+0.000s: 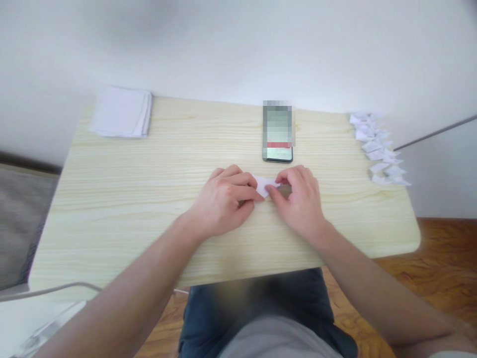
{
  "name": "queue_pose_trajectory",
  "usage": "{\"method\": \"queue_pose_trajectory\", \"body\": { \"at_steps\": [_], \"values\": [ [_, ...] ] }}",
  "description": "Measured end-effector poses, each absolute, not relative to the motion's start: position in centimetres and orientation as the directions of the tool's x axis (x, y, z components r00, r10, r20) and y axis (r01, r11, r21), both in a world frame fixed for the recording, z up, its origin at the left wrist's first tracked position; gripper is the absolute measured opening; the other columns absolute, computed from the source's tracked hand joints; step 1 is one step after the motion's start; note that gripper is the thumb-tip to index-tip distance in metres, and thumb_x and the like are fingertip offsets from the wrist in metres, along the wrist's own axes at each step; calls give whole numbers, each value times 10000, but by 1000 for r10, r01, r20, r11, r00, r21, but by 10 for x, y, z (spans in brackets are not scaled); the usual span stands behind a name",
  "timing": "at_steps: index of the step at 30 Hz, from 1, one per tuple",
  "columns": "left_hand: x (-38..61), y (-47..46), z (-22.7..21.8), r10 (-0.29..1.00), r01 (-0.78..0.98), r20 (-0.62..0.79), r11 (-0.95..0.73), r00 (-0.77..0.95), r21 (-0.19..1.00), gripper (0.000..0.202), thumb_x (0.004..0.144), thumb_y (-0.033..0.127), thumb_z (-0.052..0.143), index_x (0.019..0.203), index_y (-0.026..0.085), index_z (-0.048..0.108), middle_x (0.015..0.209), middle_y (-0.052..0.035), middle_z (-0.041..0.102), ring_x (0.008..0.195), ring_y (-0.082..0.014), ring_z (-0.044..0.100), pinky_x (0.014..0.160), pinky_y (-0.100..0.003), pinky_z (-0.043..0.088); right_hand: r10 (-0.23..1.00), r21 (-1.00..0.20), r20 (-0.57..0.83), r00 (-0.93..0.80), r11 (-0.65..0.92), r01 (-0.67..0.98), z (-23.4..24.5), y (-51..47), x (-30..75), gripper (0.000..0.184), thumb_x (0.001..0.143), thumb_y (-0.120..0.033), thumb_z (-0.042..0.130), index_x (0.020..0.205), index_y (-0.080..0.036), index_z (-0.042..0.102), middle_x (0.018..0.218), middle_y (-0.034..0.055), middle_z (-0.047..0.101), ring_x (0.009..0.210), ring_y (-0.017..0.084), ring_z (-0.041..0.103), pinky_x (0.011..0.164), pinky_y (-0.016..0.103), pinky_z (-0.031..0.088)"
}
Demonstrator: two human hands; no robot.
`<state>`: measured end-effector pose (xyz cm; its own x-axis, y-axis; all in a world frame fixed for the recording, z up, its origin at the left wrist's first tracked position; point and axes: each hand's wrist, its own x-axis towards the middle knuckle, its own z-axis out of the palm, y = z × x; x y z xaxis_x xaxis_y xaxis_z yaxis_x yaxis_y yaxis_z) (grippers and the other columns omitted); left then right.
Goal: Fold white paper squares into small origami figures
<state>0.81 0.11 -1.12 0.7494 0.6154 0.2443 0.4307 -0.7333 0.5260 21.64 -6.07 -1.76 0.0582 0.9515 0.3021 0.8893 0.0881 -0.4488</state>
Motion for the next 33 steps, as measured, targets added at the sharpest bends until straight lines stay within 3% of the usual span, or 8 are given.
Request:
{"method": "queue_pose_trajectory", "body": {
  "at_steps": [5,10,16,26,33],
  "values": [
    [12,1,-13,655,456,274,-713,704,532,246,905,172,569,967,263,788,1036,-40,749,1012,-239,601,891,-428,426,947,-380,323,3,127,916,-20,-61,215,188,962,-371,655,829,-240,632,884,63,683,952,283,557,829,436,408],
    [14,-3,-10,725,547,289,-671,625,500,175,874,219,625,980,243,762,1084,-65,727,1071,-281,579,921,-468,429,938,-368,347,9,128,921,-19,-69,212,138,950,-366,671,911,-234,678,975,77,699,1025,298,564,873,450,419],
    [13,-4,-6,716,532,296,-679,632,506,140,864,209,638,946,245,746,1160,-45,735,1151,-284,571,1009,-494,407,933,-372,356,57,86,924,-19,-80,209,195,906,-401,728,1013,-239,706,1097,84,691,1084,305,572,911,462,415],
    [13,-5,-5,710,544,307,-692,634,476,127,874,238,634,937,243,745,1121,-50,737,1131,-281,577,989,-475,416,908,-355,406,103,53,933,-20,-87,204,255,913,-416,723,1088,-231,731,1185,88,719,1146,313,574,943,473,395],
    [12,-4,-6,702,548,308,-701,642,457,87,871,256,657,892,246,741,1087,-39,727,1098,-273,570,952,-450,420,893,-350,437,110,56,935,-22,-87,203,186,904,-402,743,1016,-254,758,1167,71,717,1127,297,581,928,451,409]
  ]
}}
